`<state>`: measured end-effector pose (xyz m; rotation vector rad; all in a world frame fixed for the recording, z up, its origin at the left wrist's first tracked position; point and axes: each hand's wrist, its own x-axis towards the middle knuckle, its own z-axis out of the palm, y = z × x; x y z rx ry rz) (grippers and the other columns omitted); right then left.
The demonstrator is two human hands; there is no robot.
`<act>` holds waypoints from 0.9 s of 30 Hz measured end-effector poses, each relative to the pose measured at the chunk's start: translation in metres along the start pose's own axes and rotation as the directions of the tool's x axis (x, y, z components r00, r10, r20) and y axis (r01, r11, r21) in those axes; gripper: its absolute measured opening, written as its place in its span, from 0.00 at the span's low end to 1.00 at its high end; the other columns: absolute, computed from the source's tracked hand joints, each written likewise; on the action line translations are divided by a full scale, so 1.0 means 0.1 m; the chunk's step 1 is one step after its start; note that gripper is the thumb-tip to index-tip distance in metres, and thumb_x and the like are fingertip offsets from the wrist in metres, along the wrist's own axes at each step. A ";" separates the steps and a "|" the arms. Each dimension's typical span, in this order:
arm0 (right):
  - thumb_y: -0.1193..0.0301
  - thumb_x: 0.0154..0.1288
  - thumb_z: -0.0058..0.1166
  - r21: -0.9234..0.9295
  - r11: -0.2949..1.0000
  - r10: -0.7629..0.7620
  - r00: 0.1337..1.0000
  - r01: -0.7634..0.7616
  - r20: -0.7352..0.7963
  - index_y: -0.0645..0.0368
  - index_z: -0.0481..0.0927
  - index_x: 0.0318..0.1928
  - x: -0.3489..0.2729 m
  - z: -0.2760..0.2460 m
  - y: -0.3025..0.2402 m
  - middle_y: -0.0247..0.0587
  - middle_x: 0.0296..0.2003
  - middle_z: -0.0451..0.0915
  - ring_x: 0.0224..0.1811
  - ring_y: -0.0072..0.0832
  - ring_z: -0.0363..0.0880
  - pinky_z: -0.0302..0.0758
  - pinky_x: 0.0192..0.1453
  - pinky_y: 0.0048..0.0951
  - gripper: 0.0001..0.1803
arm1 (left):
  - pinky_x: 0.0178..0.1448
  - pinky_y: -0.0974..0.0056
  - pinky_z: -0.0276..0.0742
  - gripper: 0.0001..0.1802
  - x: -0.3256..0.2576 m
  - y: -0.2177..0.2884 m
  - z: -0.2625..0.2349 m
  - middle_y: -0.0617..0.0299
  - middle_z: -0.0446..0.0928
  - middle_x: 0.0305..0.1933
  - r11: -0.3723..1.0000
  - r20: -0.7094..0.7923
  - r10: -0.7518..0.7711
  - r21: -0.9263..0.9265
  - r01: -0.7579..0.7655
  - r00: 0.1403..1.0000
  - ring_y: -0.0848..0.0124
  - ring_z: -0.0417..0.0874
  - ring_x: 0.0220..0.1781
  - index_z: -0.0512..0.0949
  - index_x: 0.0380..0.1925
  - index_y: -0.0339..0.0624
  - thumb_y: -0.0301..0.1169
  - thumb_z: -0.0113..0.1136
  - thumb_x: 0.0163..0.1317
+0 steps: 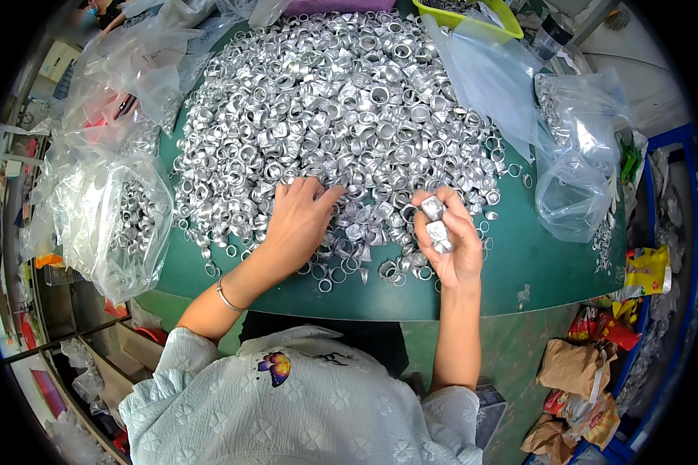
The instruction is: The person sorts through a large pile of silver metal rings by hand on a green table and places some into a plastic bag.
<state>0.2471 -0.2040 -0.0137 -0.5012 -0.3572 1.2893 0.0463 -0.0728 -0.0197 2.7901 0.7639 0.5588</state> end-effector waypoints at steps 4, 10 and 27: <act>0.73 0.64 0.52 -0.231 0.970 0.039 0.987 -0.074 -0.154 0.64 0.77 0.43 0.04 0.10 0.08 0.40 0.34 0.73 0.20 0.18 0.67 0.60 0.17 0.13 0.09 | 0.41 0.59 0.61 0.16 -0.09 -0.04 -0.01 0.62 0.69 0.34 0.999 0.001 -0.026 -0.045 0.026 1.000 0.63 0.70 0.39 0.76 0.44 0.45 0.26 0.61 0.53; 0.77 0.51 0.63 -0.988 0.005 -0.272 0.951 0.156 0.149 0.59 0.83 0.38 0.19 0.32 0.37 0.38 0.26 0.73 0.25 0.28 0.73 0.68 0.29 0.29 0.11 | 0.40 0.59 0.62 0.16 -0.01 -0.01 0.01 0.60 0.70 0.31 0.998 -0.075 -0.066 -0.009 0.066 0.995 0.61 0.71 0.36 0.74 0.44 0.43 0.28 0.61 0.54; 0.67 0.56 0.60 -0.948 -0.263 -0.333 0.906 0.178 0.263 0.55 0.80 0.35 0.22 0.61 0.61 0.40 0.35 0.75 0.25 0.36 0.78 0.73 0.25 0.38 0.08 | 0.29 0.59 0.78 0.14 -0.33 0.04 -0.28 0.54 0.79 0.36 -0.486 0.729 -0.187 -0.652 0.582 0.659 0.59 0.83 0.33 0.73 0.47 0.36 0.33 0.46 0.69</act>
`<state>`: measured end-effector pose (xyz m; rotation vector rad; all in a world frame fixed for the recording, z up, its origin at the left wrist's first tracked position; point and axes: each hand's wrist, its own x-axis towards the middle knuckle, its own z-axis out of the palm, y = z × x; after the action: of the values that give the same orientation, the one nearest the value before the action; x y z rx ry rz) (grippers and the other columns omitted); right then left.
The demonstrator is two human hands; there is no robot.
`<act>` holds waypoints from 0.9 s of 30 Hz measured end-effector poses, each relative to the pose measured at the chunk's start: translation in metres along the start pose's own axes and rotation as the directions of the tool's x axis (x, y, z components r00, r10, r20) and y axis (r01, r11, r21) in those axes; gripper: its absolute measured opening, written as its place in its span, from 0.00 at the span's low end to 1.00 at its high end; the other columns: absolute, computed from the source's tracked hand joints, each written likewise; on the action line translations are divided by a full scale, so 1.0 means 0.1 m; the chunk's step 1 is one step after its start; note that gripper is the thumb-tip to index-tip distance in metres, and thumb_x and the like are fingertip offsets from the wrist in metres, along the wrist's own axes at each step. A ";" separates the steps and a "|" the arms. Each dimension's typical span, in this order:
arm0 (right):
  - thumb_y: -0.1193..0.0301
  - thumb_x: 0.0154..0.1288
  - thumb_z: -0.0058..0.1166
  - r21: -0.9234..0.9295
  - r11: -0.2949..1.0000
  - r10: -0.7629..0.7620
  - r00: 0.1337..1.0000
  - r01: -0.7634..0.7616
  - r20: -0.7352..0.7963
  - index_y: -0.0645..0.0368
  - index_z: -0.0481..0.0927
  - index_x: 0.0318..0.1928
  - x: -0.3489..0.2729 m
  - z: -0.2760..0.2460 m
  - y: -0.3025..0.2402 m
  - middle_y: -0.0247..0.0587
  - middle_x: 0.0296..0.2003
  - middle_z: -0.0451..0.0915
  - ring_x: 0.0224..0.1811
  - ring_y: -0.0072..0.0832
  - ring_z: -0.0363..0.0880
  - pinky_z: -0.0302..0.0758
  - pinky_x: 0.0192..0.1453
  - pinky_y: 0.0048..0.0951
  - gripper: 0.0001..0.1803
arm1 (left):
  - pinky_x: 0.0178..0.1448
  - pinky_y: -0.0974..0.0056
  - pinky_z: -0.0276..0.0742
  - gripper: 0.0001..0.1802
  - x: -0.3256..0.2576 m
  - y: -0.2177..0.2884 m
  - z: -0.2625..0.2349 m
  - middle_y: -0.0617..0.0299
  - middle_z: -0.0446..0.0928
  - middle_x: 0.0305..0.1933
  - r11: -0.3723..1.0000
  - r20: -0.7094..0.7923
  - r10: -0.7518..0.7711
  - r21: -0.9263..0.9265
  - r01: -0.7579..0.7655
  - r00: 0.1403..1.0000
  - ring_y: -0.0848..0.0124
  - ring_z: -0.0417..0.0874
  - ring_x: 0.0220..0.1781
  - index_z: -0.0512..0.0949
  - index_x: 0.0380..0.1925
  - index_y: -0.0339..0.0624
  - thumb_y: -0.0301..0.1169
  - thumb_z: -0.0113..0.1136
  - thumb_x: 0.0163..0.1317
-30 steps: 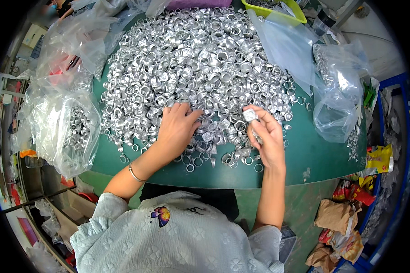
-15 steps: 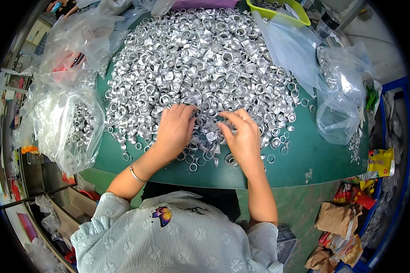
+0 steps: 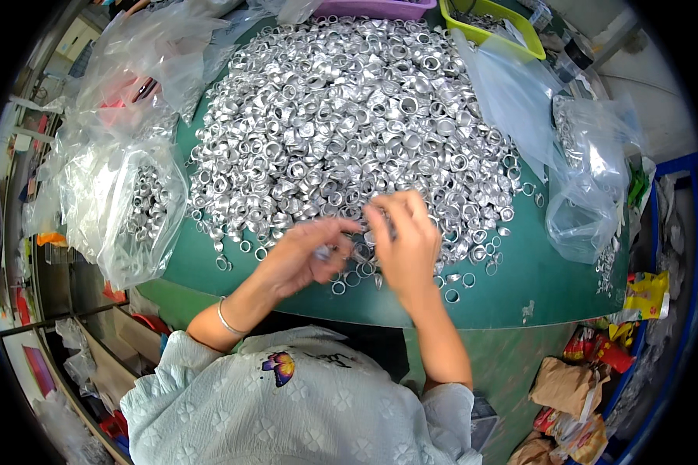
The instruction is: The person sorts through a large pile of silver metal rings by hand on a green table and places some into a plastic bag.
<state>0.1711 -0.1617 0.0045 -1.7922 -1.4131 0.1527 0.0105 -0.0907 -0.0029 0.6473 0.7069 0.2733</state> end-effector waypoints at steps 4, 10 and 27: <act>0.71 0.55 0.60 0.160 0.969 -0.215 0.961 0.188 0.174 0.58 0.80 0.33 -0.22 0.06 -0.33 0.39 0.35 0.76 0.30 0.33 0.76 0.72 0.30 0.36 0.06 | 0.51 0.52 0.80 0.19 0.06 -0.34 -0.02 0.51 0.78 0.45 0.786 0.195 -0.165 -0.566 0.248 0.967 0.57 0.81 0.48 0.73 0.46 0.34 0.39 0.44 0.69; 0.76 0.53 0.58 0.218 0.972 -0.095 0.994 0.081 0.054 0.61 0.78 0.36 -0.10 -0.07 -0.03 0.40 0.36 0.77 0.37 0.40 0.73 0.67 0.45 0.36 0.08 | 0.37 0.63 0.79 0.22 0.00 -0.35 0.04 0.55 0.78 0.40 0.788 0.200 -0.164 -0.562 0.250 0.966 0.66 0.80 0.34 0.72 0.49 0.40 0.47 0.44 0.69; 0.80 0.55 0.57 -0.048 0.998 0.021 0.993 -0.027 -0.118 0.65 0.77 0.38 -0.01 -0.49 0.44 0.44 0.29 0.75 0.31 0.39 0.73 0.70 0.36 0.35 0.09 | 0.28 0.72 0.66 0.19 -0.23 -0.32 -0.09 0.52 0.78 0.39 0.925 0.283 0.064 -0.378 0.050 0.957 0.74 0.71 0.23 0.71 0.53 0.37 0.33 0.51 0.64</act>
<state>0.2306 -0.1897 0.0072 -1.8289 -1.3231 0.0241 -0.0121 -0.1218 -0.0167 0.3058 0.3517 0.3055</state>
